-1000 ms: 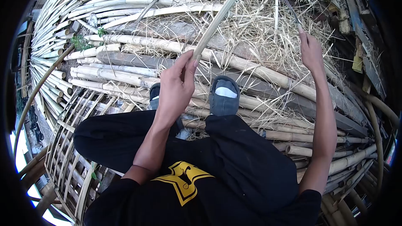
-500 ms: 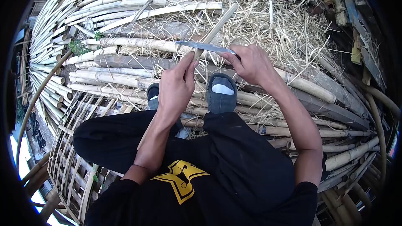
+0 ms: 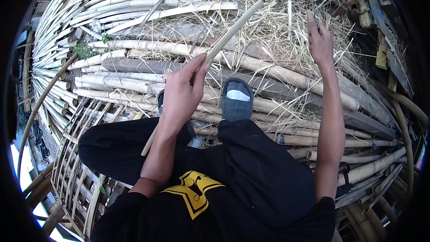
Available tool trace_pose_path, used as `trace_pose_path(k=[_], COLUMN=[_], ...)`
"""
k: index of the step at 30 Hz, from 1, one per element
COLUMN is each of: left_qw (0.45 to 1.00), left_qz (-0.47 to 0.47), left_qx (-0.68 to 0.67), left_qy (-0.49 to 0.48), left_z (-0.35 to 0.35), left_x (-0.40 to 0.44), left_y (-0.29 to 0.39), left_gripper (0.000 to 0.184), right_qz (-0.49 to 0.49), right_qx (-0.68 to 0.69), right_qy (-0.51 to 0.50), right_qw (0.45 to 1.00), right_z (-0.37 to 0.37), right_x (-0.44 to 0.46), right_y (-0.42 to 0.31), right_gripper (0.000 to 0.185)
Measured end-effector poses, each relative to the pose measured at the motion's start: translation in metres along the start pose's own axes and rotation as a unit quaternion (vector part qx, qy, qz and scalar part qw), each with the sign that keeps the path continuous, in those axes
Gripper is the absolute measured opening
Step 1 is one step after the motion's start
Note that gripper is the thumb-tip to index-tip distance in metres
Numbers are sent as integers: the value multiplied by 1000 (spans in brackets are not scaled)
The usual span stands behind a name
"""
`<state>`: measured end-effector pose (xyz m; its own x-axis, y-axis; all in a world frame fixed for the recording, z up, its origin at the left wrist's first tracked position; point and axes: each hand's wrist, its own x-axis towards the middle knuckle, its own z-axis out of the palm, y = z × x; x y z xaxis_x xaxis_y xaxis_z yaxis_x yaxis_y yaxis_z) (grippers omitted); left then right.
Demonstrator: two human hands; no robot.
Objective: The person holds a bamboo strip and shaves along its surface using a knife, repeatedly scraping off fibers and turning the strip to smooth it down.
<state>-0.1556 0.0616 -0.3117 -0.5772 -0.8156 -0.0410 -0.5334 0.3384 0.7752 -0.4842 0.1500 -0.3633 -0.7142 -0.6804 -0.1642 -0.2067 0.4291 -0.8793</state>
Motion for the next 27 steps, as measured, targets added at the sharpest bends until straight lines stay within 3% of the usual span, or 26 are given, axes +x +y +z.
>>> trace_pose_path(k=[2, 4, 5, 7, 10, 12, 14, 16, 18, 20, 22, 23, 24, 26, 27], left_qw=[1000, 995, 994, 992, 984, 963, 966, 948, 927, 911, 920, 937, 980, 994, 994], left_qz=[-10, 45, 43, 66, 78, 120, 63, 194, 197, 218, 223, 209, 121, 16, 15], left_qx=[16, 61, 68, 87, 146, 220, 224, 215, 180, 142, 77, 35, -41, -107, -109], left_qy=[-19, -67, -77, -70, -66, -95, -109, 131, 264, 321, 313, 278, 152, 28, 27], left_z=[-5, -6, -9, -13, -28, -33, -35, -32, -32, -30, -18, -10, -6, 10, 17], left_x=[3, 7, 8, 11, 13, 15, 16, 17, 14, 12, 11, 12, 8, 8, 6], left_y=[8, 11, 12, 9, 2, -7, -5, -6, -8, -11, -16, -21, -22, -30, -35], left_gripper=[18, 22, 21, 20, 19, 20, 20, 21, 23, 18, 15, 14, 12, 18, 18], right_qz=[-116, -127, -244, -357, -170, -195, -168, -138, -90, -62, 151, 189, 226, 254, 247], right_qx=[-105, -119, -134, -149, -220, -232, -236, -243, -141, -146, 53, 130, 205, 255, 268], right_qy=[-12, -16, -38, -57, -251, -263, -269, -271, -262, -280, -293, -330, -363, -360, -381], right_qw=[988, 985, 960, 920, 927, 916, 918, 921, 950, 947, 943, 916, 881, 861, 850], right_z=[29, 47, 52, 52, 52, 56, 59, 63, 71, 80, 93, 98, 102, 113, 118], right_x=[-23, -40, -43, -46, -52, -58, -60, -62, -64, -66, -78, -83, -89, -102, -107], right_y=[-33, -61, -68, -68, -62, -55, -50, -45, -39, -31, -29, -23, -20, -31, -30], right_gripper=[38, 28, 24, 22, 19, 14, 14, 14, 16, 21, 27, 29, 31, 34, 34])
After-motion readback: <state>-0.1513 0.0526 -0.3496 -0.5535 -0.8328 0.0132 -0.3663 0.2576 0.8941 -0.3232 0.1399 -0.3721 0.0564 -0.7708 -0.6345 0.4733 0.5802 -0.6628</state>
